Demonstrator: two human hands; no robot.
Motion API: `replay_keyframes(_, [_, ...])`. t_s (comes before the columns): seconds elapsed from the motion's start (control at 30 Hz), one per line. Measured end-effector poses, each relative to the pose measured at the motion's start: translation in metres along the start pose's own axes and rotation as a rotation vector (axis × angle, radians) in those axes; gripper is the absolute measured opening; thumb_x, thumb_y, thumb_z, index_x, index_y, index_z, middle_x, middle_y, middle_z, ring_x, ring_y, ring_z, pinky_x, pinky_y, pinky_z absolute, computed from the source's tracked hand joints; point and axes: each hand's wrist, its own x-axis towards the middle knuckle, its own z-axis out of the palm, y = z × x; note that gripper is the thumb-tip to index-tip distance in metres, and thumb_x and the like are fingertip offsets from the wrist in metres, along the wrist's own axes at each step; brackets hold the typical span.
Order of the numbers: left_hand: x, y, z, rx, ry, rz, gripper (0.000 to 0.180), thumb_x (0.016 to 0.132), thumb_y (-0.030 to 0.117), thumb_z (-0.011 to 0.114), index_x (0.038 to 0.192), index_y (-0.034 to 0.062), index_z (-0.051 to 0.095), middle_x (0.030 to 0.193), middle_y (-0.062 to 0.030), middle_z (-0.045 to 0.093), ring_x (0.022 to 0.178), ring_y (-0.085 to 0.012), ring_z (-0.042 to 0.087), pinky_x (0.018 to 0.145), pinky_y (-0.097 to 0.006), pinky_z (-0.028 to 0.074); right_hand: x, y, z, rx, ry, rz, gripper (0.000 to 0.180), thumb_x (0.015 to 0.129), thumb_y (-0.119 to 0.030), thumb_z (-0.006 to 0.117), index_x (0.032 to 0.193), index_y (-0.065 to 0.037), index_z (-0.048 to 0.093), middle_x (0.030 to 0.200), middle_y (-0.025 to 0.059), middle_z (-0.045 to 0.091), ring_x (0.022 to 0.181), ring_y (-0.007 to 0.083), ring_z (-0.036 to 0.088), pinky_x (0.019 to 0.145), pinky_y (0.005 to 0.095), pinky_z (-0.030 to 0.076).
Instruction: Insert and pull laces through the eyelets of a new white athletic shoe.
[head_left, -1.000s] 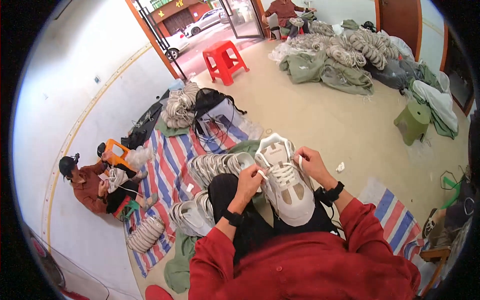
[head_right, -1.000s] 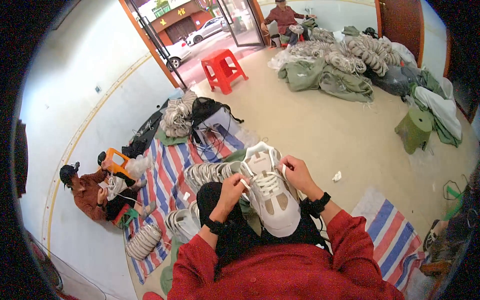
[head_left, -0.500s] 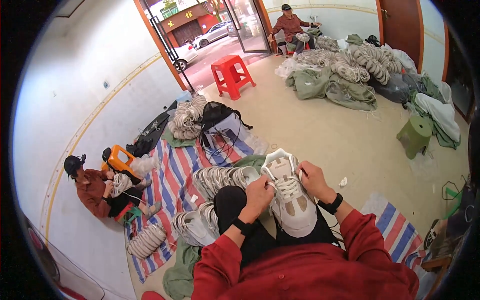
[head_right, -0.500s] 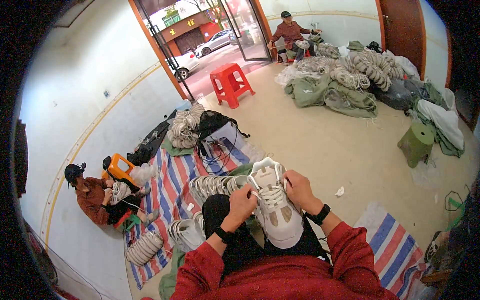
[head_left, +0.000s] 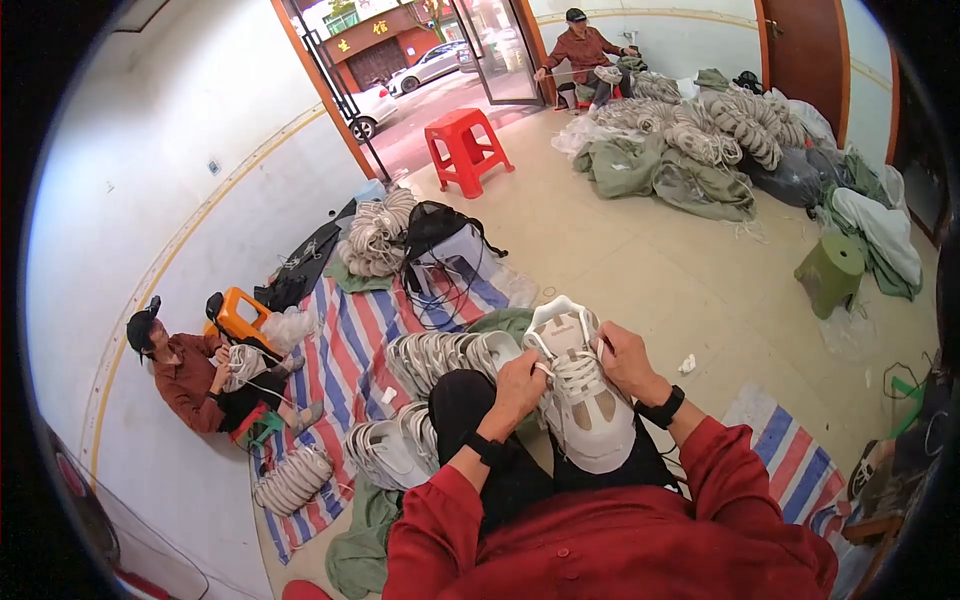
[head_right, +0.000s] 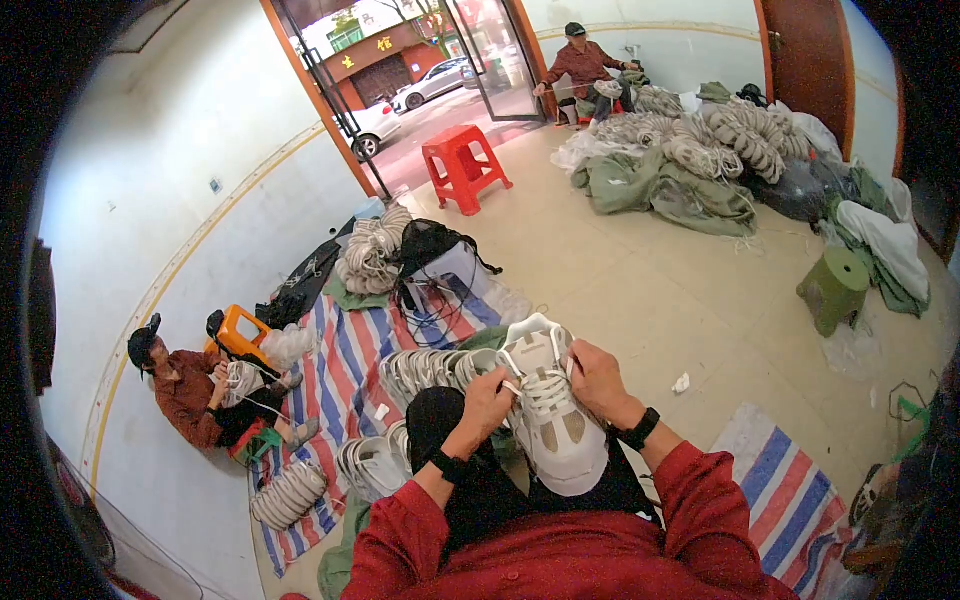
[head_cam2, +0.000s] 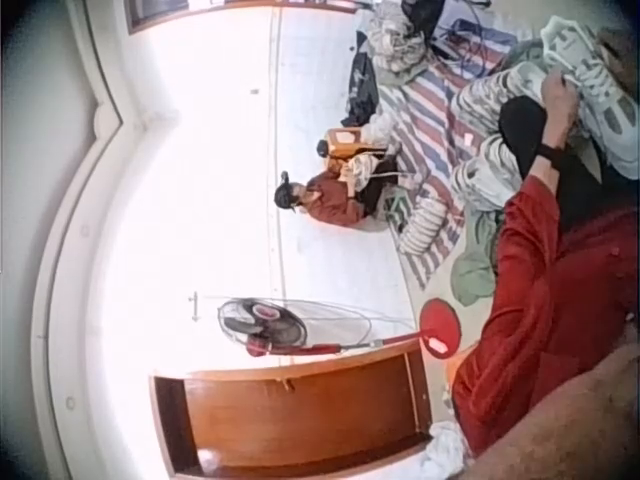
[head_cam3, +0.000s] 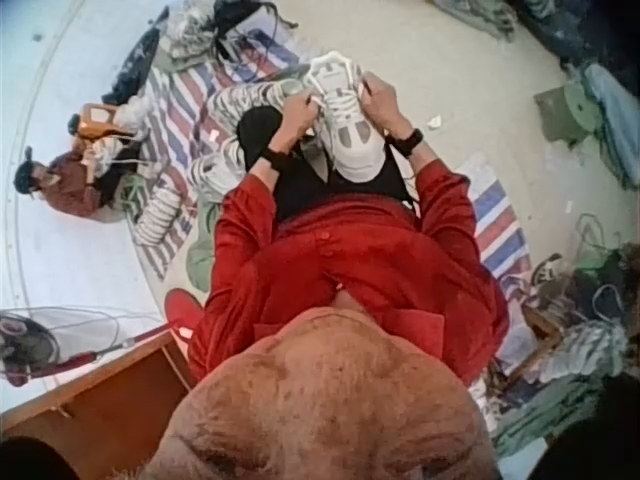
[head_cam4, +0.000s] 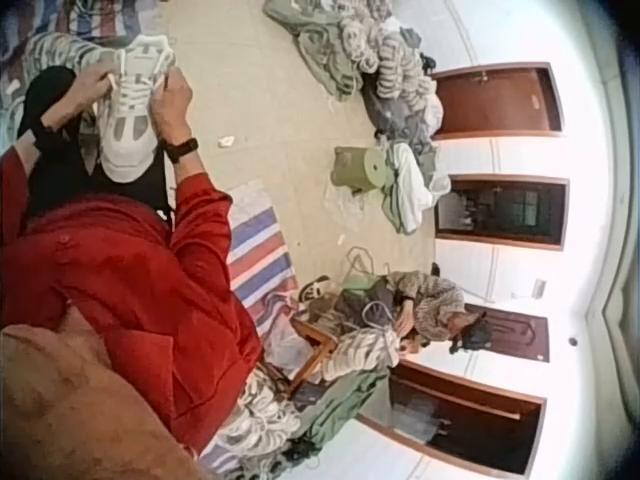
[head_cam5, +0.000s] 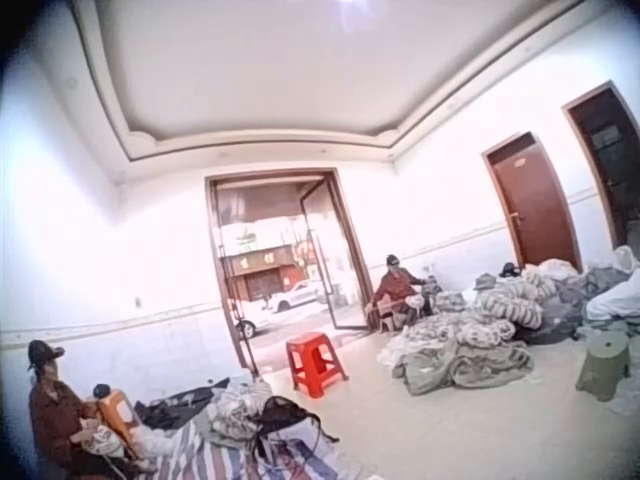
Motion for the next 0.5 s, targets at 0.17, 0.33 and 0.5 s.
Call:
replay_keyframes(0.17, [-0.006,0.004,-0.020,-0.062,-0.123,-0.024,0.016,0.084,0.017,0.053,0.090,0.0030,0.059,0.077,-0.0218,0.062,0.075,-0.0407,0.061,0.067,-0.047,0.047,-0.001,0.002,-0.018,0.073,-0.111,-0.040,0.010,0.083,-0.002,0.051,0.091,-0.003,0.056,0.082,0.0174,0.059,0.075,0.0372,0.059,0.067,0.0429,0.048])
replay_keyframes(0.33, [-0.001,-0.013,-0.046,0.076,-0.041,0.173,0.019,0.082,0.007,0.054,0.101,0.0055,0.058,0.090,-0.0176,0.063,0.084,-0.0370,0.061,0.072,-0.044,0.049,0.012,0.002,-0.038,0.064,-0.040,-0.072,0.013,0.081,-0.002,0.055,0.094,-0.004,0.058,0.086,0.0141,0.060,0.076,0.0337,0.060,0.068,0.0406,0.049])
replay_keyframes(0.5, [0.025,0.031,-0.058,0.163,0.024,0.531,0.024,0.078,0.007,0.062,0.101,0.0056,0.060,0.101,-0.0150,0.060,0.101,-0.0343,0.056,0.086,-0.042,0.045,0.033,-0.020,-0.034,-0.083,-0.062,-0.419,0.011,0.077,-0.005,0.059,0.089,-0.006,0.059,0.091,0.0094,0.060,0.090,0.0287,0.058,0.074,0.0396,0.047])
